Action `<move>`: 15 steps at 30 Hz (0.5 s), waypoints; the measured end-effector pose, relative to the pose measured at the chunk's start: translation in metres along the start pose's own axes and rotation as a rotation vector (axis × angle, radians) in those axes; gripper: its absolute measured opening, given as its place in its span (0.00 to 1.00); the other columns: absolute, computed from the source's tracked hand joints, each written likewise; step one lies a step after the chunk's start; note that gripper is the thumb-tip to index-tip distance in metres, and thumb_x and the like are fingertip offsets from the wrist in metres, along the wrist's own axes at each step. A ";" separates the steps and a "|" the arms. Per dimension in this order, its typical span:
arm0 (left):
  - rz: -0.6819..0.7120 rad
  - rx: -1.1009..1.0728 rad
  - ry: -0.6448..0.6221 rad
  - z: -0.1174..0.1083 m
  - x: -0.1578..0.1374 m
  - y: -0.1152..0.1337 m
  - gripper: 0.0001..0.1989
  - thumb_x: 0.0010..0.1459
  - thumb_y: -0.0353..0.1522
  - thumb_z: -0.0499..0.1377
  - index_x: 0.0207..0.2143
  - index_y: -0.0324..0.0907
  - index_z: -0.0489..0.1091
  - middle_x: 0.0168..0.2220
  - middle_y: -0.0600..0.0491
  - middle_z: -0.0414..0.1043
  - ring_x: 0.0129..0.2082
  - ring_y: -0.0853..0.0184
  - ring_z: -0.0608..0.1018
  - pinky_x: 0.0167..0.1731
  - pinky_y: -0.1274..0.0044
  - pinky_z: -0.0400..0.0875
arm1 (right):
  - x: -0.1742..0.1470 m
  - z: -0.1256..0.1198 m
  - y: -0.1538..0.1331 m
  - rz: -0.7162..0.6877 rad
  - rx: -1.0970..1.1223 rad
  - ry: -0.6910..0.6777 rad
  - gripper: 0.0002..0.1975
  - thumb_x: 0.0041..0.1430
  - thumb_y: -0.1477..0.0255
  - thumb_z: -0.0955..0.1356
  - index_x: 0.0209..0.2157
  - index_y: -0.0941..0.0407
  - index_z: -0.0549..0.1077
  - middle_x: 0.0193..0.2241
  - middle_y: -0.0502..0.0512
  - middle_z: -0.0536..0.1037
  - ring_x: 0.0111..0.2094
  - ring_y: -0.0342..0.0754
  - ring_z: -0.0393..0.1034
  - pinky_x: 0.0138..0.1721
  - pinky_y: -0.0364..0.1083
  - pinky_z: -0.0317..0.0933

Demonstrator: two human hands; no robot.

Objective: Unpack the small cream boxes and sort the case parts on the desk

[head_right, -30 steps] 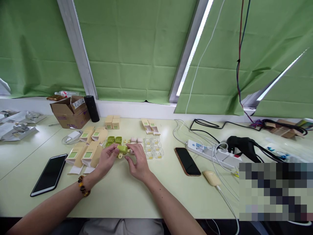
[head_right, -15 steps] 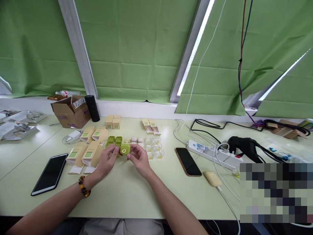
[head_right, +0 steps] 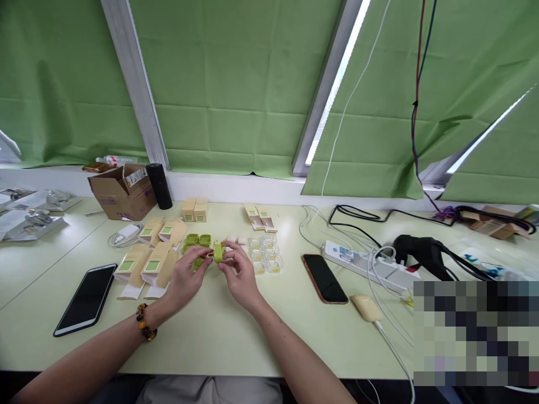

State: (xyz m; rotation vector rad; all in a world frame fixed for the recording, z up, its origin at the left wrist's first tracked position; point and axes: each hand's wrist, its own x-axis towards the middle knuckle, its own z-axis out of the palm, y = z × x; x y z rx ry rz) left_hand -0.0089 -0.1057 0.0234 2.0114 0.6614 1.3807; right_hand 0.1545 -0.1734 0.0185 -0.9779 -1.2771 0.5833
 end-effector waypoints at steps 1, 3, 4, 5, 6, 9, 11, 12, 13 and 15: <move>-0.012 -0.015 0.006 0.000 0.000 -0.001 0.08 0.66 0.35 0.62 0.46 0.45 0.78 0.44 0.47 0.78 0.46 0.59 0.78 0.47 0.68 0.74 | -0.001 0.000 0.000 -0.010 -0.017 0.002 0.06 0.64 0.67 0.71 0.37 0.53 0.72 0.58 0.61 0.71 0.54 0.54 0.73 0.47 0.52 0.75; -0.049 -0.044 0.012 0.000 0.000 -0.003 0.08 0.65 0.35 0.63 0.44 0.45 0.79 0.43 0.47 0.78 0.45 0.60 0.79 0.46 0.69 0.75 | -0.002 0.002 -0.001 -0.030 -0.039 0.027 0.07 0.63 0.70 0.71 0.42 0.51 0.71 0.56 0.60 0.74 0.51 0.52 0.75 0.47 0.52 0.75; -0.074 -0.062 0.013 0.000 0.000 -0.005 0.07 0.64 0.35 0.63 0.43 0.44 0.79 0.43 0.47 0.78 0.44 0.60 0.80 0.45 0.70 0.75 | -0.002 0.002 -0.001 -0.042 -0.052 0.043 0.11 0.63 0.71 0.72 0.46 0.51 0.70 0.55 0.60 0.75 0.49 0.51 0.76 0.46 0.51 0.75; -0.104 -0.085 0.006 0.000 0.001 -0.006 0.07 0.64 0.35 0.63 0.42 0.44 0.79 0.42 0.47 0.79 0.43 0.60 0.80 0.44 0.70 0.76 | -0.002 0.003 -0.001 -0.056 -0.071 0.056 0.16 0.62 0.72 0.72 0.50 0.50 0.69 0.54 0.59 0.75 0.47 0.50 0.76 0.45 0.51 0.75; -0.141 -0.117 -0.005 0.001 0.001 -0.008 0.07 0.63 0.35 0.63 0.41 0.44 0.79 0.41 0.47 0.80 0.42 0.60 0.80 0.44 0.70 0.76 | -0.003 0.003 -0.001 -0.074 -0.100 0.062 0.20 0.62 0.73 0.72 0.54 0.49 0.68 0.53 0.59 0.76 0.45 0.50 0.76 0.44 0.51 0.76; -0.266 -0.252 -0.046 0.004 0.001 -0.014 0.07 0.61 0.35 0.64 0.38 0.42 0.80 0.36 0.49 0.81 0.36 0.63 0.81 0.40 0.72 0.77 | -0.003 0.003 -0.002 -0.155 -0.210 0.038 0.23 0.63 0.74 0.70 0.59 0.49 0.69 0.54 0.61 0.74 0.48 0.52 0.75 0.46 0.52 0.76; -0.329 -0.336 -0.050 0.005 0.001 -0.016 0.07 0.58 0.35 0.66 0.35 0.41 0.80 0.32 0.51 0.81 0.31 0.65 0.80 0.36 0.73 0.76 | -0.004 0.002 -0.003 -0.204 -0.254 0.021 0.22 0.63 0.75 0.70 0.58 0.49 0.71 0.55 0.61 0.73 0.50 0.54 0.74 0.46 0.53 0.76; -0.347 -0.368 -0.045 0.006 0.001 -0.017 0.07 0.57 0.35 0.66 0.34 0.41 0.80 0.30 0.52 0.80 0.29 0.66 0.79 0.34 0.74 0.76 | -0.004 0.002 -0.004 -0.218 -0.266 0.018 0.22 0.63 0.75 0.70 0.58 0.49 0.72 0.55 0.61 0.73 0.50 0.54 0.74 0.46 0.53 0.76; -0.357 -0.393 -0.039 0.007 0.001 -0.017 0.07 0.56 0.35 0.67 0.33 0.40 0.80 0.29 0.52 0.80 0.27 0.67 0.78 0.33 0.74 0.76 | -0.004 0.002 -0.005 -0.227 -0.272 0.019 0.22 0.63 0.76 0.70 0.58 0.48 0.72 0.54 0.61 0.73 0.49 0.54 0.75 0.45 0.53 0.77; -0.367 -0.419 -0.031 0.007 0.002 -0.017 0.07 0.54 0.35 0.67 0.32 0.40 0.80 0.28 0.52 0.80 0.27 0.67 0.78 0.32 0.75 0.76 | -0.003 0.001 -0.005 -0.237 -0.280 0.025 0.23 0.63 0.77 0.70 0.58 0.48 0.72 0.53 0.61 0.74 0.47 0.53 0.75 0.44 0.53 0.77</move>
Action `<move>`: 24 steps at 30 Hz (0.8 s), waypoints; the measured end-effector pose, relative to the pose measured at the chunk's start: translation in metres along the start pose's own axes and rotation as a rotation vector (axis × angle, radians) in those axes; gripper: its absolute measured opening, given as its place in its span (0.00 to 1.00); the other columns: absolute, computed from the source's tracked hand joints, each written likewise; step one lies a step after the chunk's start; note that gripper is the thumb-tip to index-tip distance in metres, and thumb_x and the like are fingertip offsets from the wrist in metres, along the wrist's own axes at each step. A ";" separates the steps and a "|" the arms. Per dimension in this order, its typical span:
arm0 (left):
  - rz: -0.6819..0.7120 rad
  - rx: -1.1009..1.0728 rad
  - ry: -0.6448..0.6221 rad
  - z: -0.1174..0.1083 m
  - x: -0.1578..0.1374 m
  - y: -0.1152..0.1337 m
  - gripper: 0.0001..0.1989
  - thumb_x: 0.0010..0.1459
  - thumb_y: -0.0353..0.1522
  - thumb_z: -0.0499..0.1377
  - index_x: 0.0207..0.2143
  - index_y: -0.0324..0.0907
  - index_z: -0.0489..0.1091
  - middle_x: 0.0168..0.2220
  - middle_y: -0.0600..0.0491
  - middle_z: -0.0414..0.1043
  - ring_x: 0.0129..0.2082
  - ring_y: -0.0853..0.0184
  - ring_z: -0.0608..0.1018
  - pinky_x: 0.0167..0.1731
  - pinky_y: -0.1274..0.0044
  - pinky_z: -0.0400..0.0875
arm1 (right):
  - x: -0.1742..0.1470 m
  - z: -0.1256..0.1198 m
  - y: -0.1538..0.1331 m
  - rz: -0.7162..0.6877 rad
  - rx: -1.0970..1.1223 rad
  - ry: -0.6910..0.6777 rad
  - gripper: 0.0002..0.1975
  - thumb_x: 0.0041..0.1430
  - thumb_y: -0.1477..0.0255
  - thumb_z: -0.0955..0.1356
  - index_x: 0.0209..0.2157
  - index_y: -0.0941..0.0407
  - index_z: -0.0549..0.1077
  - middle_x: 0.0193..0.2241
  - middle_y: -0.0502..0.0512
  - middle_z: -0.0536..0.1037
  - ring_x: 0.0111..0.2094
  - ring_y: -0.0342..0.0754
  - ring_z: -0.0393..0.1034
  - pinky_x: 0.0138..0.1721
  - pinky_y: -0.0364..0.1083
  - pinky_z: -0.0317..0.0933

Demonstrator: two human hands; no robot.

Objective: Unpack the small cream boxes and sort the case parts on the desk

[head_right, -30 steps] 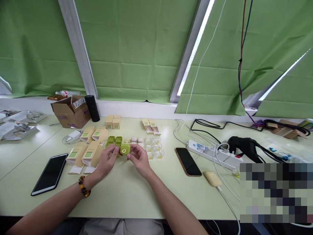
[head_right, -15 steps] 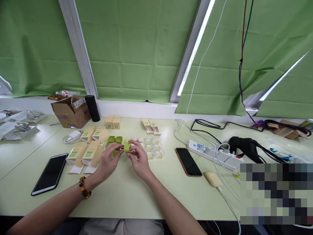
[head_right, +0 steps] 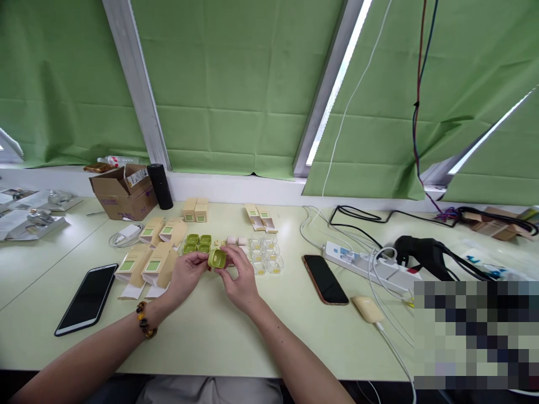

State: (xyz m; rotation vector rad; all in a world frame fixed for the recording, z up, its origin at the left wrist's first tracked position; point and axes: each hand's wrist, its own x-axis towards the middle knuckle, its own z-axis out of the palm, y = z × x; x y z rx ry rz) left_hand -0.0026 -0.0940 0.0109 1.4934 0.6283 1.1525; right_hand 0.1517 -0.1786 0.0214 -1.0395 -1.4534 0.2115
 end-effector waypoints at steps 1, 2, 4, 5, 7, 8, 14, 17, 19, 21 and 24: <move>-0.002 -0.003 0.000 0.000 0.000 0.001 0.07 0.54 0.35 0.67 0.31 0.40 0.80 0.28 0.52 0.80 0.27 0.67 0.78 0.32 0.75 0.76 | 0.000 0.000 0.000 -0.004 -0.005 0.000 0.24 0.62 0.77 0.70 0.58 0.48 0.72 0.53 0.61 0.74 0.47 0.53 0.75 0.44 0.53 0.77; -0.003 -0.003 0.001 0.001 0.000 0.002 0.06 0.54 0.35 0.67 0.31 0.40 0.80 0.28 0.52 0.80 0.27 0.67 0.78 0.32 0.75 0.76 | 0.000 0.000 0.000 -0.008 -0.010 -0.001 0.24 0.62 0.77 0.70 0.59 0.47 0.73 0.53 0.61 0.74 0.47 0.54 0.75 0.44 0.53 0.77; -0.003 -0.002 0.001 0.001 0.000 0.004 0.06 0.53 0.34 0.67 0.30 0.41 0.80 0.27 0.52 0.80 0.27 0.67 0.78 0.32 0.75 0.75 | 0.000 0.000 0.000 -0.013 -0.017 -0.006 0.24 0.62 0.77 0.70 0.59 0.47 0.73 0.52 0.60 0.74 0.47 0.54 0.75 0.44 0.53 0.77; -0.005 -0.004 0.002 0.001 0.001 0.004 0.06 0.53 0.34 0.67 0.30 0.41 0.80 0.27 0.52 0.79 0.27 0.67 0.78 0.32 0.75 0.75 | -0.001 0.001 0.001 -0.015 -0.019 -0.006 0.24 0.62 0.77 0.70 0.59 0.47 0.73 0.51 0.60 0.74 0.47 0.54 0.75 0.44 0.53 0.77; -0.010 -0.008 0.004 0.001 0.001 0.005 0.06 0.53 0.35 0.68 0.30 0.40 0.80 0.26 0.52 0.79 0.27 0.67 0.77 0.31 0.75 0.74 | -0.001 0.001 0.003 -0.021 -0.022 -0.005 0.25 0.63 0.77 0.70 0.60 0.47 0.72 0.51 0.60 0.74 0.46 0.53 0.75 0.44 0.53 0.77; -0.014 -0.007 0.005 0.001 0.001 0.005 0.06 0.52 0.35 0.68 0.30 0.40 0.80 0.26 0.52 0.79 0.26 0.67 0.77 0.31 0.75 0.74 | -0.002 0.001 0.004 -0.026 -0.026 -0.004 0.25 0.63 0.77 0.70 0.60 0.47 0.72 0.51 0.60 0.74 0.46 0.53 0.75 0.44 0.52 0.77; -0.035 0.012 -0.021 0.001 -0.001 0.005 0.09 0.53 0.38 0.69 0.32 0.41 0.81 0.30 0.50 0.81 0.32 0.63 0.81 0.37 0.71 0.78 | -0.002 0.000 0.006 -0.052 -0.064 -0.004 0.26 0.64 0.77 0.69 0.62 0.46 0.71 0.51 0.60 0.74 0.45 0.53 0.75 0.43 0.53 0.77; -0.035 -0.008 -0.042 0.001 -0.002 0.007 0.13 0.57 0.40 0.68 0.37 0.40 0.81 0.36 0.47 0.83 0.38 0.59 0.83 0.45 0.68 0.78 | -0.001 -0.003 0.003 -0.076 -0.098 0.011 0.28 0.64 0.77 0.69 0.63 0.45 0.70 0.53 0.60 0.74 0.46 0.53 0.75 0.42 0.52 0.77; -0.021 -0.008 -0.061 0.001 -0.002 0.010 0.16 0.59 0.41 0.68 0.45 0.40 0.79 0.41 0.46 0.83 0.42 0.59 0.83 0.48 0.67 0.78 | 0.000 -0.004 0.001 -0.087 -0.125 0.025 0.29 0.65 0.77 0.69 0.64 0.44 0.69 0.54 0.60 0.74 0.46 0.54 0.75 0.41 0.53 0.77; -0.001 -0.008 -0.081 -0.001 -0.002 0.012 0.21 0.61 0.41 0.67 0.53 0.41 0.76 0.43 0.46 0.82 0.45 0.60 0.83 0.51 0.67 0.76 | 0.000 -0.004 0.001 -0.092 -0.149 0.033 0.29 0.65 0.77 0.69 0.65 0.44 0.68 0.55 0.60 0.75 0.45 0.53 0.76 0.41 0.53 0.77; 0.029 -0.021 -0.080 -0.004 -0.002 0.015 0.23 0.62 0.41 0.67 0.57 0.42 0.73 0.50 0.43 0.80 0.51 0.59 0.80 0.54 0.68 0.74 | -0.001 -0.004 0.004 -0.085 -0.165 0.036 0.28 0.66 0.76 0.69 0.65 0.45 0.67 0.55 0.60 0.75 0.40 0.51 0.76 0.40 0.53 0.76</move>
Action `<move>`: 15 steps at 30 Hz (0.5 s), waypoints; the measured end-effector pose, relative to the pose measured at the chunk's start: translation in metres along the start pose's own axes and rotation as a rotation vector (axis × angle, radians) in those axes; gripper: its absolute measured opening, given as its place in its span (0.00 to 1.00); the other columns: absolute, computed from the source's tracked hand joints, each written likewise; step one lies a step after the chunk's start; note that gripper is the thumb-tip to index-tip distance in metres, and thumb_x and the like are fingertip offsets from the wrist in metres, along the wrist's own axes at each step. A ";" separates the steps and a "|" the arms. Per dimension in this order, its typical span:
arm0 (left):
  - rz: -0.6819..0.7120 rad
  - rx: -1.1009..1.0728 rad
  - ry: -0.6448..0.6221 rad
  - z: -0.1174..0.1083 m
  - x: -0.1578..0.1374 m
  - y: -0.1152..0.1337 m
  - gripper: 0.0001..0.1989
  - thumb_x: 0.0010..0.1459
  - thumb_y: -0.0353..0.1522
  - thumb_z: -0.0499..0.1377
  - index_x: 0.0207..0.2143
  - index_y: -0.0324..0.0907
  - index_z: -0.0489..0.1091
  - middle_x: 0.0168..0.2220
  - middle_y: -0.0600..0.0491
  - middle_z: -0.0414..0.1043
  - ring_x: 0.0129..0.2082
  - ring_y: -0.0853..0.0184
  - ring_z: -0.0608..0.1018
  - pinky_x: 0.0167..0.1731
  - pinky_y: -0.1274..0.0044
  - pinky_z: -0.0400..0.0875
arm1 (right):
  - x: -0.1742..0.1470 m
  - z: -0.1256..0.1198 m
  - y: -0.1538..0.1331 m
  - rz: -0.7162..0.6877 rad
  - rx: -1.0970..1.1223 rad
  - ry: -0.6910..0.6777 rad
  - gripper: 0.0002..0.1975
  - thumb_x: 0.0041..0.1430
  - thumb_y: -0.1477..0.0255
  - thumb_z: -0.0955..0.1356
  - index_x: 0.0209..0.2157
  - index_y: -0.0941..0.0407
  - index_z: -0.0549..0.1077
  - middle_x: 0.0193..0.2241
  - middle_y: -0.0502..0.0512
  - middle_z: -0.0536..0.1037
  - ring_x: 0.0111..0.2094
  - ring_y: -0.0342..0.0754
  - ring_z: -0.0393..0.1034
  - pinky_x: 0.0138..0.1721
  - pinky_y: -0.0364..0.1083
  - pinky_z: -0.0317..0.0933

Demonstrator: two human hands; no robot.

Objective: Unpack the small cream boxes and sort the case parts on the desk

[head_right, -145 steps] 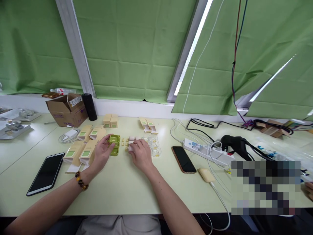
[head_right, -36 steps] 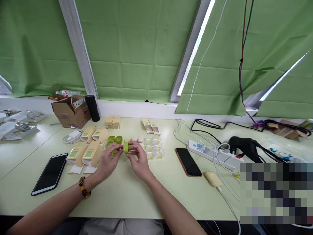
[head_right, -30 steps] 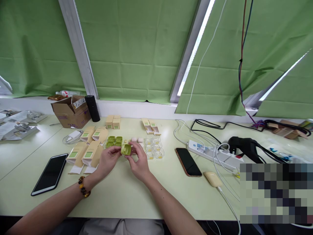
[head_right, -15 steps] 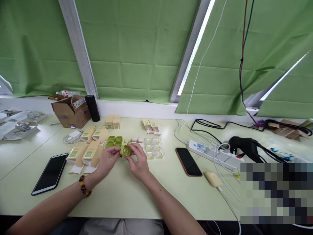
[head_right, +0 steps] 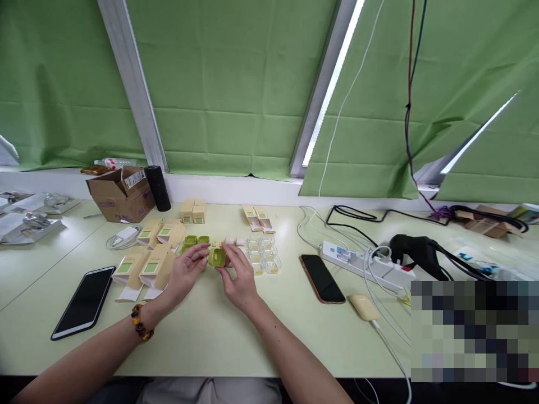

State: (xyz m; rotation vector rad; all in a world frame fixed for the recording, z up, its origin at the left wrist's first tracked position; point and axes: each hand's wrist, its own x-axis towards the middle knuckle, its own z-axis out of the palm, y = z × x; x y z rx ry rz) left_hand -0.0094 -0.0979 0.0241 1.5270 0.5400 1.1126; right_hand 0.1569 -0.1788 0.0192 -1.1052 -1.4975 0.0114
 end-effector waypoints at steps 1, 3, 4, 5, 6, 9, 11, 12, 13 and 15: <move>0.002 -0.009 0.003 -0.001 0.000 0.001 0.23 0.62 0.41 0.67 0.56 0.42 0.74 0.52 0.42 0.79 0.54 0.58 0.79 0.55 0.68 0.74 | 0.000 0.000 0.001 0.003 0.000 -0.003 0.28 0.66 0.76 0.69 0.65 0.45 0.66 0.55 0.60 0.76 0.39 0.51 0.75 0.41 0.54 0.76; -0.017 -0.033 -0.013 -0.001 0.002 0.003 0.22 0.61 0.42 0.67 0.54 0.42 0.75 0.56 0.41 0.77 0.56 0.56 0.78 0.54 0.68 0.74 | -0.001 0.001 0.003 0.008 0.001 -0.015 0.28 0.65 0.76 0.69 0.64 0.46 0.66 0.53 0.60 0.77 0.37 0.50 0.75 0.42 0.54 0.76; -0.036 -0.049 -0.026 -0.001 0.003 0.004 0.22 0.60 0.43 0.67 0.53 0.41 0.76 0.55 0.41 0.77 0.54 0.56 0.79 0.53 0.68 0.75 | -0.002 0.001 0.004 0.010 0.000 -0.022 0.27 0.65 0.75 0.69 0.64 0.47 0.66 0.52 0.59 0.78 0.37 0.50 0.74 0.43 0.55 0.76; -0.062 -0.066 -0.035 -0.001 0.004 0.004 0.23 0.60 0.44 0.67 0.52 0.40 0.77 0.52 0.41 0.79 0.50 0.57 0.80 0.49 0.69 0.77 | -0.002 0.000 0.004 0.013 -0.003 -0.028 0.27 0.65 0.75 0.69 0.63 0.47 0.66 0.51 0.59 0.79 0.36 0.50 0.74 0.44 0.55 0.76; -0.093 -0.085 -0.039 -0.001 0.005 0.004 0.23 0.59 0.44 0.68 0.51 0.39 0.77 0.49 0.42 0.80 0.46 0.59 0.82 0.45 0.69 0.78 | -0.002 0.000 0.004 0.014 -0.006 -0.029 0.26 0.65 0.75 0.69 0.63 0.47 0.66 0.51 0.59 0.79 0.36 0.50 0.74 0.44 0.55 0.75; -0.196 -0.158 -0.046 0.000 0.007 0.002 0.24 0.56 0.45 0.70 0.47 0.37 0.76 0.37 0.46 0.81 0.34 0.63 0.81 0.33 0.71 0.79 | -0.002 0.000 0.002 -0.012 -0.005 -0.015 0.25 0.65 0.76 0.69 0.62 0.48 0.67 0.51 0.59 0.78 0.38 0.50 0.74 0.43 0.54 0.76; -0.230 -0.200 -0.051 0.002 0.007 0.000 0.23 0.53 0.43 0.72 0.44 0.37 0.76 0.34 0.47 0.80 0.31 0.64 0.80 0.30 0.72 0.79 | -0.001 0.000 0.001 -0.047 0.000 -0.005 0.25 0.65 0.77 0.69 0.62 0.48 0.68 0.53 0.61 0.77 0.41 0.51 0.75 0.42 0.53 0.76; -0.234 -0.216 -0.048 0.002 0.007 -0.001 0.22 0.51 0.42 0.74 0.41 0.37 0.76 0.33 0.48 0.80 0.30 0.64 0.80 0.29 0.73 0.78 | -0.001 0.000 0.001 -0.059 0.001 -0.001 0.25 0.65 0.77 0.69 0.63 0.48 0.68 0.54 0.61 0.76 0.43 0.52 0.76 0.42 0.52 0.77; -0.234 -0.230 -0.040 0.003 0.007 -0.002 0.21 0.50 0.42 0.75 0.38 0.37 0.76 0.31 0.49 0.80 0.28 0.65 0.79 0.27 0.74 0.77 | -0.001 0.000 0.001 -0.064 0.001 0.001 0.25 0.65 0.77 0.69 0.62 0.48 0.69 0.55 0.62 0.76 0.45 0.53 0.76 0.43 0.52 0.77; -0.231 -0.251 -0.016 0.004 0.007 -0.004 0.20 0.48 0.42 0.76 0.33 0.37 0.76 0.28 0.50 0.78 0.24 0.68 0.77 0.24 0.76 0.74 | -0.001 0.001 0.002 -0.062 0.001 -0.001 0.25 0.65 0.76 0.69 0.62 0.48 0.70 0.55 0.62 0.76 0.48 0.54 0.76 0.44 0.53 0.77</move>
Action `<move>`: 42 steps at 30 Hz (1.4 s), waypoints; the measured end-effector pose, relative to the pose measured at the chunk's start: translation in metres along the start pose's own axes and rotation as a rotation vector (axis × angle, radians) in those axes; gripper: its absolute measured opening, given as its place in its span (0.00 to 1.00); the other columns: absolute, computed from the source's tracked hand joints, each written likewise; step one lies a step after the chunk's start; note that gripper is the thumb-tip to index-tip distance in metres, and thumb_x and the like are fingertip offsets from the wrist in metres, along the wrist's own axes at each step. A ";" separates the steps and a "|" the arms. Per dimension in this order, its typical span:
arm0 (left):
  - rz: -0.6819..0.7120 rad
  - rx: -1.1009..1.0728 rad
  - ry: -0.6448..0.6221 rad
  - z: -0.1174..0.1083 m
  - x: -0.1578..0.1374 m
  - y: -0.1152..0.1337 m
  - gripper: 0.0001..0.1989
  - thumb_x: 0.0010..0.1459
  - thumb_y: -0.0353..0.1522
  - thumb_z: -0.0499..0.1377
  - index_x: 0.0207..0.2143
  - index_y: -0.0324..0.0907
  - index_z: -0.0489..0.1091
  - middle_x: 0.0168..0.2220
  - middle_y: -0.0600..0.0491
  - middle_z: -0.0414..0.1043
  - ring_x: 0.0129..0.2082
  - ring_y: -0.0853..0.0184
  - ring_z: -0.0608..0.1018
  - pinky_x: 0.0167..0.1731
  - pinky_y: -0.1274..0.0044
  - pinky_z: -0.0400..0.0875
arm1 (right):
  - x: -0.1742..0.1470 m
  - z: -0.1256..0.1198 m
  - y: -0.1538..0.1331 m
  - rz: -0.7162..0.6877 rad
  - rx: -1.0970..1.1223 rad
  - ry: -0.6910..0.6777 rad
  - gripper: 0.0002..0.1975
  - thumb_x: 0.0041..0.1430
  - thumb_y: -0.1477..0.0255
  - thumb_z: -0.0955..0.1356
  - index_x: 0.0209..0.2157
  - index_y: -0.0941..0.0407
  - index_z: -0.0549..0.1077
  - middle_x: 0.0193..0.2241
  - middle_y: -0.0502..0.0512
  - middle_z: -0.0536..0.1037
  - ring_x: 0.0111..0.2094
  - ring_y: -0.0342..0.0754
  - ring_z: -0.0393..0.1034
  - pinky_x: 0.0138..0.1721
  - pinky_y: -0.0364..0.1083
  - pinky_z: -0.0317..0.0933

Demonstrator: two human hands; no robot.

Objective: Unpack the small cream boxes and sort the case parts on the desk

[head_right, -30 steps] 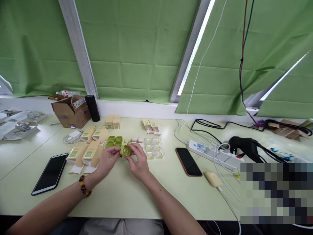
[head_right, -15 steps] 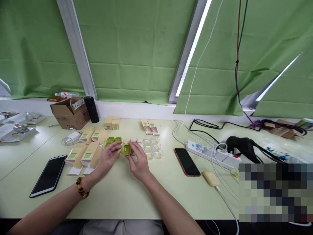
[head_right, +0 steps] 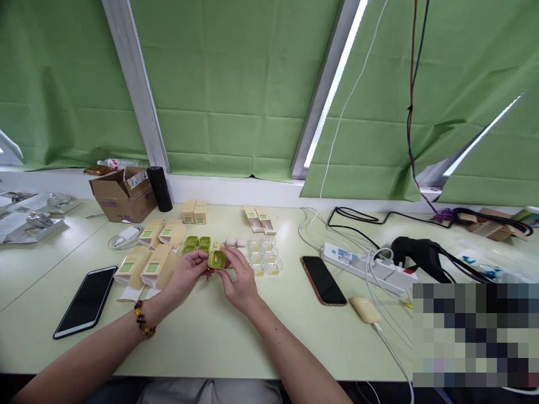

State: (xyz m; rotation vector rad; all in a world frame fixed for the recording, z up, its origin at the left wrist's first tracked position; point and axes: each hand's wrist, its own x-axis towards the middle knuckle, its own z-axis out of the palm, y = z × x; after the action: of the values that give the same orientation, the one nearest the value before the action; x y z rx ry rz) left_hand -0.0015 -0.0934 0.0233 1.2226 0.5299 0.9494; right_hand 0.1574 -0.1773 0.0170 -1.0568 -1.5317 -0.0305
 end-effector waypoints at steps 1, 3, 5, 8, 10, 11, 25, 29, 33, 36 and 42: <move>0.001 -0.007 0.006 0.000 0.000 -0.001 0.19 0.47 0.42 0.76 0.32 0.37 0.76 0.26 0.51 0.78 0.23 0.69 0.76 0.23 0.77 0.72 | 0.000 0.000 0.001 0.005 0.002 -0.005 0.25 0.65 0.76 0.69 0.62 0.48 0.70 0.55 0.62 0.76 0.49 0.55 0.76 0.44 0.53 0.78; 0.001 -0.005 0.004 0.001 0.001 -0.002 0.19 0.47 0.42 0.76 0.30 0.37 0.76 0.25 0.52 0.77 0.21 0.70 0.74 0.22 0.78 0.70 | -0.001 0.001 0.002 0.011 0.008 -0.014 0.26 0.64 0.76 0.70 0.62 0.48 0.70 0.55 0.62 0.76 0.50 0.55 0.77 0.46 0.54 0.78; 0.004 0.005 0.001 0.001 0.001 -0.002 0.19 0.48 0.42 0.75 0.29 0.38 0.76 0.24 0.53 0.76 0.20 0.71 0.73 0.22 0.78 0.68 | -0.001 0.000 0.002 0.011 0.010 -0.021 0.26 0.64 0.77 0.70 0.62 0.48 0.71 0.54 0.62 0.77 0.51 0.55 0.76 0.47 0.53 0.78; 0.013 -0.004 -0.003 0.002 0.000 0.000 0.19 0.48 0.42 0.76 0.29 0.37 0.75 0.23 0.53 0.75 0.20 0.71 0.73 0.23 0.78 0.68 | 0.000 0.000 0.000 0.006 0.016 -0.018 0.25 0.64 0.77 0.70 0.62 0.49 0.71 0.54 0.62 0.77 0.50 0.55 0.77 0.45 0.53 0.78; 0.029 -0.021 -0.004 0.002 -0.002 0.004 0.19 0.48 0.42 0.76 0.32 0.37 0.76 0.27 0.52 0.76 0.23 0.70 0.75 0.26 0.77 0.71 | 0.001 -0.001 -0.002 0.001 0.020 -0.015 0.25 0.64 0.77 0.70 0.61 0.49 0.71 0.54 0.62 0.77 0.49 0.54 0.77 0.43 0.52 0.78; 0.037 -0.031 0.000 0.002 -0.003 0.006 0.19 0.49 0.41 0.75 0.35 0.37 0.77 0.30 0.51 0.78 0.26 0.69 0.76 0.29 0.76 0.72 | 0.001 -0.002 -0.003 -0.004 0.020 -0.013 0.25 0.64 0.77 0.70 0.61 0.49 0.71 0.54 0.62 0.77 0.49 0.54 0.77 0.42 0.52 0.78; -0.004 -0.079 -0.233 -0.005 -0.001 0.011 0.27 0.50 0.33 0.75 0.54 0.42 0.77 0.53 0.43 0.78 0.55 0.57 0.78 0.55 0.68 0.71 | 0.006 -0.009 -0.010 -0.084 -0.042 0.044 0.20 0.63 0.79 0.67 0.56 0.51 0.71 0.54 0.63 0.75 0.54 0.59 0.69 0.45 0.58 0.71; 0.092 0.012 -0.169 -0.002 -0.001 0.003 0.28 0.45 0.29 0.76 0.50 0.41 0.76 0.50 0.44 0.78 0.52 0.57 0.78 0.54 0.66 0.73 | 0.007 -0.009 -0.010 -0.102 -0.149 0.098 0.13 0.64 0.79 0.68 0.46 0.50 0.78 0.49 0.60 0.75 0.51 0.58 0.67 0.45 0.58 0.69; 0.300 0.275 -0.121 0.003 -0.009 -0.002 0.21 0.53 0.27 0.70 0.50 0.45 0.74 0.54 0.45 0.74 0.56 0.57 0.76 0.58 0.64 0.71 | 0.006 -0.005 -0.009 -0.096 -0.218 0.075 0.13 0.63 0.79 0.68 0.44 0.50 0.81 0.44 0.59 0.73 0.48 0.56 0.64 0.43 0.55 0.68; 0.460 0.502 -0.106 0.005 -0.016 -0.003 0.20 0.59 0.25 0.65 0.53 0.47 0.72 0.55 0.46 0.73 0.58 0.58 0.75 0.58 0.64 0.72 | 0.006 -0.003 -0.008 -0.092 -0.268 0.079 0.11 0.63 0.79 0.69 0.40 0.52 0.82 0.38 0.58 0.70 0.44 0.55 0.63 0.43 0.55 0.66; 0.614 0.729 -0.115 0.002 -0.021 -0.001 0.21 0.61 0.26 0.62 0.56 0.49 0.71 0.55 0.46 0.75 0.58 0.56 0.75 0.59 0.61 0.71 | 0.005 -0.002 -0.008 -0.092 -0.289 0.083 0.09 0.63 0.79 0.69 0.38 0.52 0.81 0.34 0.55 0.68 0.41 0.53 0.62 0.41 0.53 0.65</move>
State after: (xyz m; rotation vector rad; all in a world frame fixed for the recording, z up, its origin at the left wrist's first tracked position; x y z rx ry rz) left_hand -0.0103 -0.1119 0.0202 2.1640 0.4221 1.2318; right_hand 0.1549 -0.1800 0.0259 -1.1944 -1.5289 -0.3649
